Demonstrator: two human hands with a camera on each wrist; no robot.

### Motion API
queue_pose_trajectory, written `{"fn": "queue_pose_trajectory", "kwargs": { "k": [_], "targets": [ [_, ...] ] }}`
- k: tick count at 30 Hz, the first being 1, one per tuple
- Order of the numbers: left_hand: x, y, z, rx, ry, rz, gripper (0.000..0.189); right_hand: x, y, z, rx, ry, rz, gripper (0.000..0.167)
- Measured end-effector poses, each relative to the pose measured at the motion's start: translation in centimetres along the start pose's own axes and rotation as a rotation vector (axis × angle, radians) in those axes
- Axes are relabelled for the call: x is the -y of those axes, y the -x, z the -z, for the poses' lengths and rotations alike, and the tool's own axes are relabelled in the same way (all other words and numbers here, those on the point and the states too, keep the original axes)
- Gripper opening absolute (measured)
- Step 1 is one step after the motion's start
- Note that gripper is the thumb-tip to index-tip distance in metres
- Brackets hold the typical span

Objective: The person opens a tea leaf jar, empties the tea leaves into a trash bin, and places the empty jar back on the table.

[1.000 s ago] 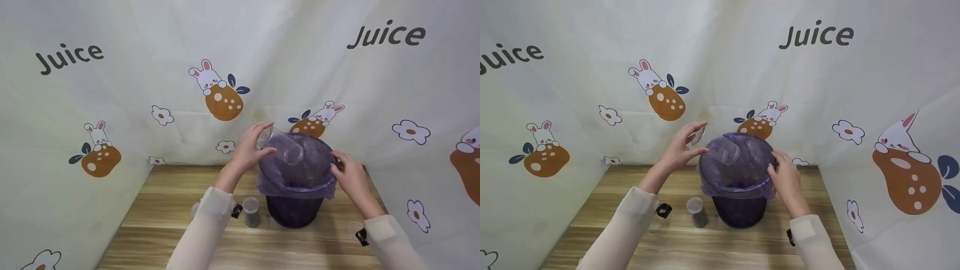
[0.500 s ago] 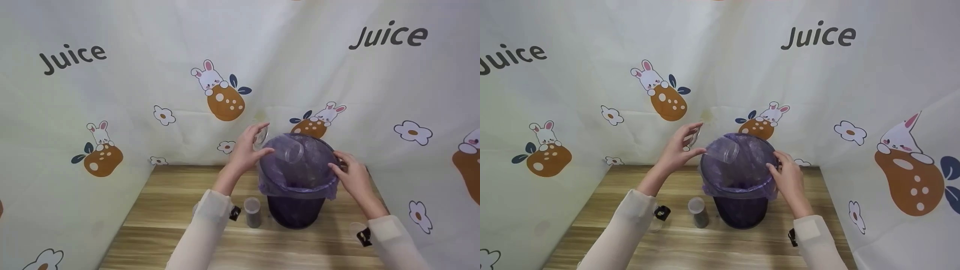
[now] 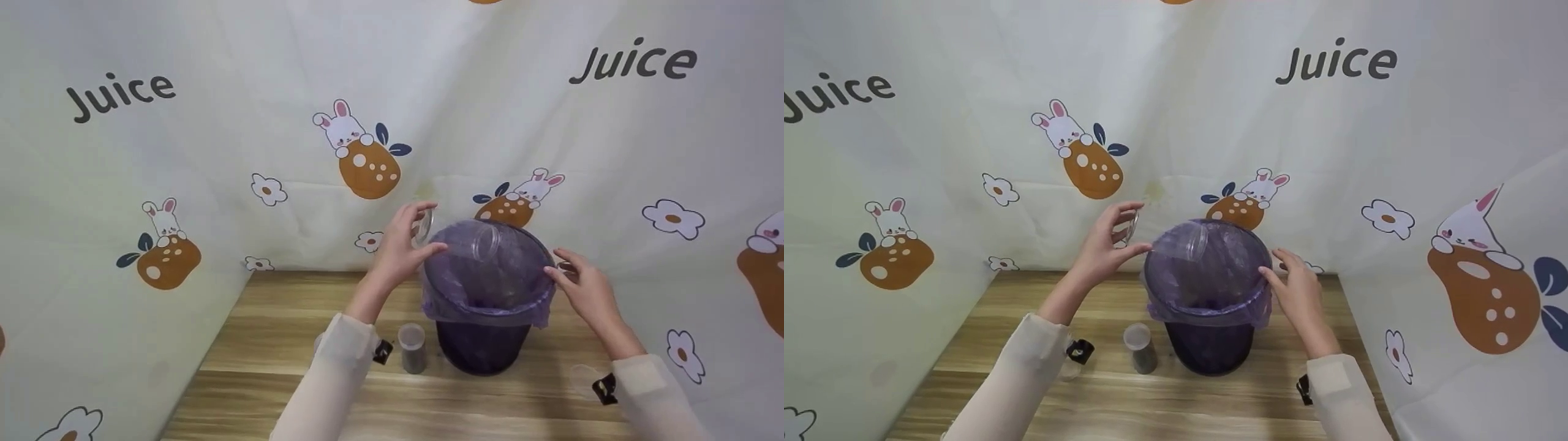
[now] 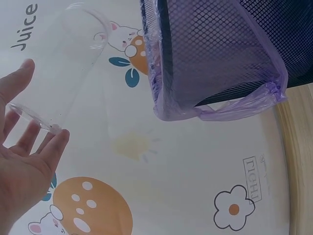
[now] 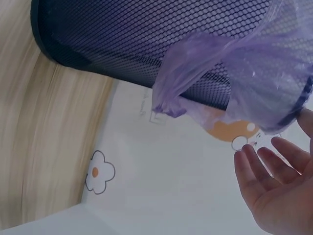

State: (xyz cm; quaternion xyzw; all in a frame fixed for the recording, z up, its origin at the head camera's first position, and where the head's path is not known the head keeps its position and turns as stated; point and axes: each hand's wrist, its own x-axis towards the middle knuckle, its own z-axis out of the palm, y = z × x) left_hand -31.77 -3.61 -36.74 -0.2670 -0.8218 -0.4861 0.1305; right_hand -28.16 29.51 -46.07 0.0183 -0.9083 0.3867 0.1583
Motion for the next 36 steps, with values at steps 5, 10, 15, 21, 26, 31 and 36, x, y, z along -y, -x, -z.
{"fn": "queue_pose_trajectory", "kwargs": {
  "k": [5, 10, 15, 21, 26, 31, 36],
  "targets": [
    [-0.4, 0.2, 0.1, 0.001, 0.026, 0.009, 0.066, -0.5, 0.2, 0.4, 0.014, 0.011, -0.02, 0.06],
    [-0.5, 0.4, 0.2, -0.005, 0.038, 0.016, 0.067, -1.1, 0.4, 0.6, -0.003, 0.038, -0.016, 0.058],
    [-0.5, 0.7, 0.5, -0.016, 0.043, -0.001, 0.067, -1.8, 0.4, 0.8, -0.029, 0.066, 0.0, 0.055],
    [-0.5, 1.0, 0.7, -0.029, 0.063, -0.017, 0.066, -3.0, 0.6, 1.0, -0.009, 0.1, -0.004, 0.057],
    [-0.5, 1.2, 0.7, -0.027, 0.069, -0.021, 0.066, -4.1, 1.0, 1.0, 0.037, 0.121, -0.044, 0.063],
    [-0.4, 1.3, 0.8, -0.024, 0.05, -0.013, 0.066, -5.5, 1.4, 0.8, 0.108, 0.139, -0.111, 0.071],
    [-0.4, 1.5, 0.9, -0.021, 0.047, 0.003, 0.067, -7.0, 2.0, 0.5, 0.15, 0.175, -0.144, 0.079]
  ]
}}
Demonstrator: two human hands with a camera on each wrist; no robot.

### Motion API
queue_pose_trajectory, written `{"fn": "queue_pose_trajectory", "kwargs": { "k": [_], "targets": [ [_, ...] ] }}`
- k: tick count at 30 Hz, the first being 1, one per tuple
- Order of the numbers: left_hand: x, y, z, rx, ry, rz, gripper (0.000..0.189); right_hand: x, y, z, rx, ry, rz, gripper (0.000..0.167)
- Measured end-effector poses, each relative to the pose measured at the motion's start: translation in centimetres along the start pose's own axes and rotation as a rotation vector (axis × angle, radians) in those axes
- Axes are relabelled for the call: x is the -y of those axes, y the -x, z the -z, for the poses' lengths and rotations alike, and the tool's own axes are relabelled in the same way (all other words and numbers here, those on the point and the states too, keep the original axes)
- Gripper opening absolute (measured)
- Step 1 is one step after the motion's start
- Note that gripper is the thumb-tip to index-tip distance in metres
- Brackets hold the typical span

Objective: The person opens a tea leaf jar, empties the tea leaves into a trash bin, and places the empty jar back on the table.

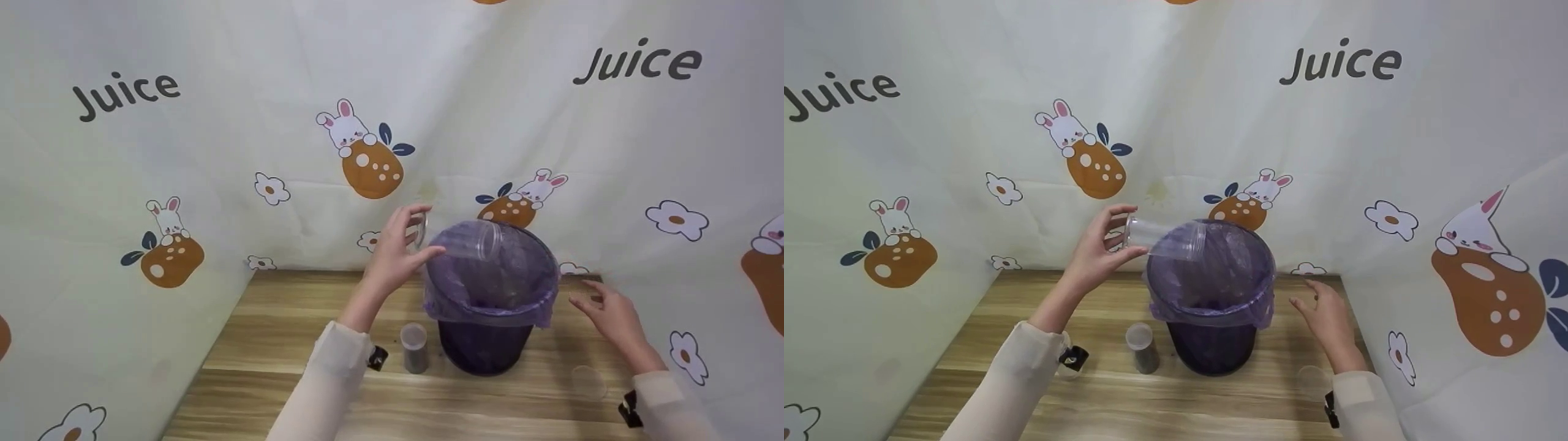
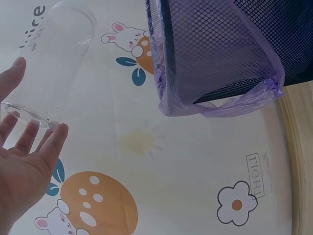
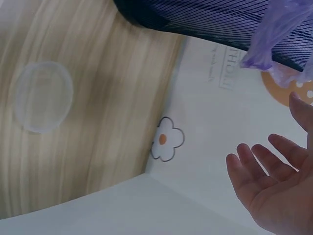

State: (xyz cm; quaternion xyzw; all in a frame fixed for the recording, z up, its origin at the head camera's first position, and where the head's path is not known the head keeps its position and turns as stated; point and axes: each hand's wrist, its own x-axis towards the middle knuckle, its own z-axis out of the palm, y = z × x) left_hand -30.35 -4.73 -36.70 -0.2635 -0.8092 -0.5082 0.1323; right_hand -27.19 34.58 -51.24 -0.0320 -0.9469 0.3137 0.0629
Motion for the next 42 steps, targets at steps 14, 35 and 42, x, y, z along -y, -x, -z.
{"fn": "queue_pose_trajectory", "kwargs": {
  "k": [14, 35, 42],
  "targets": [
    [0.2, 0.5, 0.3, 0.002, 0.003, 0.024, 0.068, -3.7, 1.2, -2.0, 0.049, 0.051, 0.044, 0.066],
    [0.8, 1.0, 0.5, -0.009, 0.009, 0.023, 0.068, -7.4, 3.0, -4.4, 0.23, 0.166, 0.022, 0.058],
    [1.0, 1.2, 0.6, -0.014, 0.001, 0.033, 0.068, -7.7, 3.8, -5.3, 0.267, 0.142, 0.046, 0.057]
  ]
}}
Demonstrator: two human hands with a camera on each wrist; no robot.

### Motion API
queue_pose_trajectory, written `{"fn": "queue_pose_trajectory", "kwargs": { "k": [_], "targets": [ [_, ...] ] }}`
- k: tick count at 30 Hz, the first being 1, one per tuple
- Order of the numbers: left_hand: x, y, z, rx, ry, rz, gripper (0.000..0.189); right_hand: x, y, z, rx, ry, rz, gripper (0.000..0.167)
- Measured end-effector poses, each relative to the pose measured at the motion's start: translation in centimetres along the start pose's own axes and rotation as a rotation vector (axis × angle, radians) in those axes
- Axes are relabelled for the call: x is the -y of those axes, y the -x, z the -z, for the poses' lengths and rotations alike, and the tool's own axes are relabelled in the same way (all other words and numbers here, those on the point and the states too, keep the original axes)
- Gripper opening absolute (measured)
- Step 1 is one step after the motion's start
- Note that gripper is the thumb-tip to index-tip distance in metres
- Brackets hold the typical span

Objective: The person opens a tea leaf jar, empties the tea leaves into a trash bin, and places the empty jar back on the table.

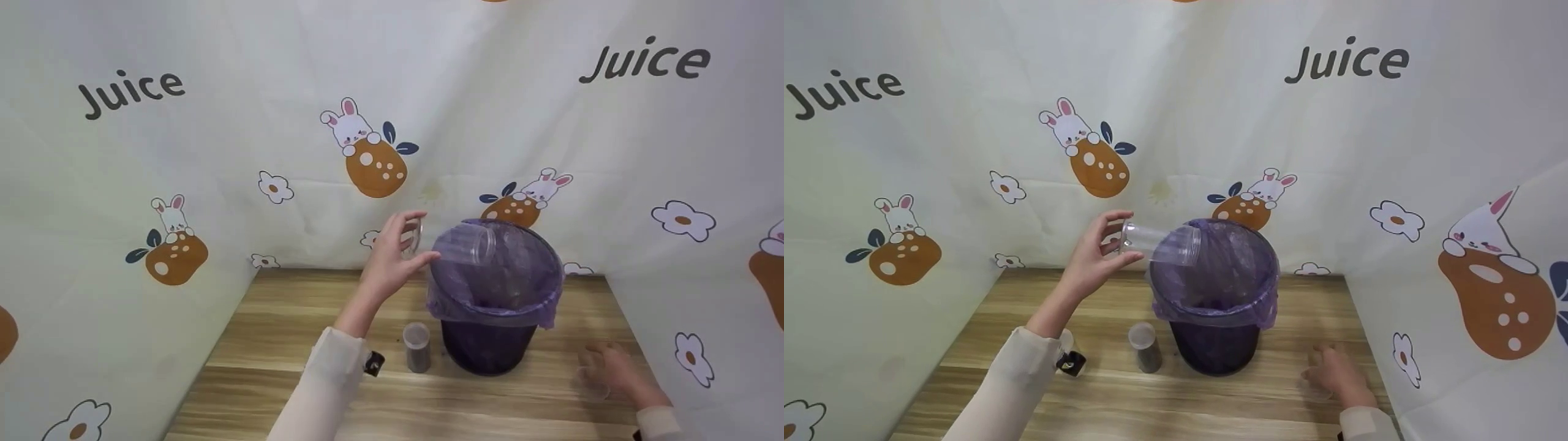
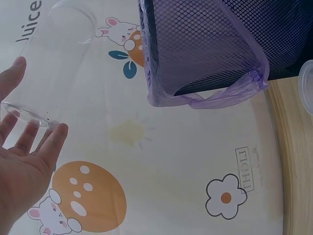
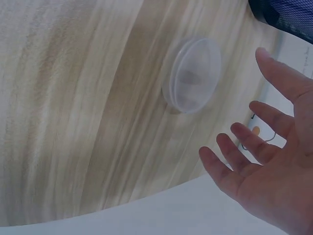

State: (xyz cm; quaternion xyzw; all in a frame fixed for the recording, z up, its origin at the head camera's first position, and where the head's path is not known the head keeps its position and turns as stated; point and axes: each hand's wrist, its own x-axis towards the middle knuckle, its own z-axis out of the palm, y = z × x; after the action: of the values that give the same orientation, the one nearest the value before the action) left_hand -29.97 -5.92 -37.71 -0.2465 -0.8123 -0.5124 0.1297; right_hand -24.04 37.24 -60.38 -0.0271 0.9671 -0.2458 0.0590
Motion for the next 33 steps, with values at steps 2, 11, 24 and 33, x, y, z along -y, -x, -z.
{"fn": "queue_pose_trajectory", "kwargs": {
  "k": [2, 11, 24, 33],
  "targets": [
    [0.0, 0.0, 0.0, -0.002, 0.001, -0.001, 0.068, -0.1, 0.1, -0.2, -0.002, -0.012, 0.015, 0.058],
    [0.2, 0.1, 0.1, -0.005, 0.0, -0.011, 0.067, 0.0, 0.7, -1.0, 0.068, -0.008, -0.04, 0.052],
    [0.3, 0.2, 0.0, -0.005, 0.003, -0.01, 0.068, -0.6, 0.9, -2.2, 0.093, 0.053, -0.031, 0.059],
    [0.4, 0.3, 0.0, -0.003, -0.001, -0.009, 0.067, -0.8, 1.0, -2.5, 0.1, 0.035, -0.07, 0.063]
  ]
}}
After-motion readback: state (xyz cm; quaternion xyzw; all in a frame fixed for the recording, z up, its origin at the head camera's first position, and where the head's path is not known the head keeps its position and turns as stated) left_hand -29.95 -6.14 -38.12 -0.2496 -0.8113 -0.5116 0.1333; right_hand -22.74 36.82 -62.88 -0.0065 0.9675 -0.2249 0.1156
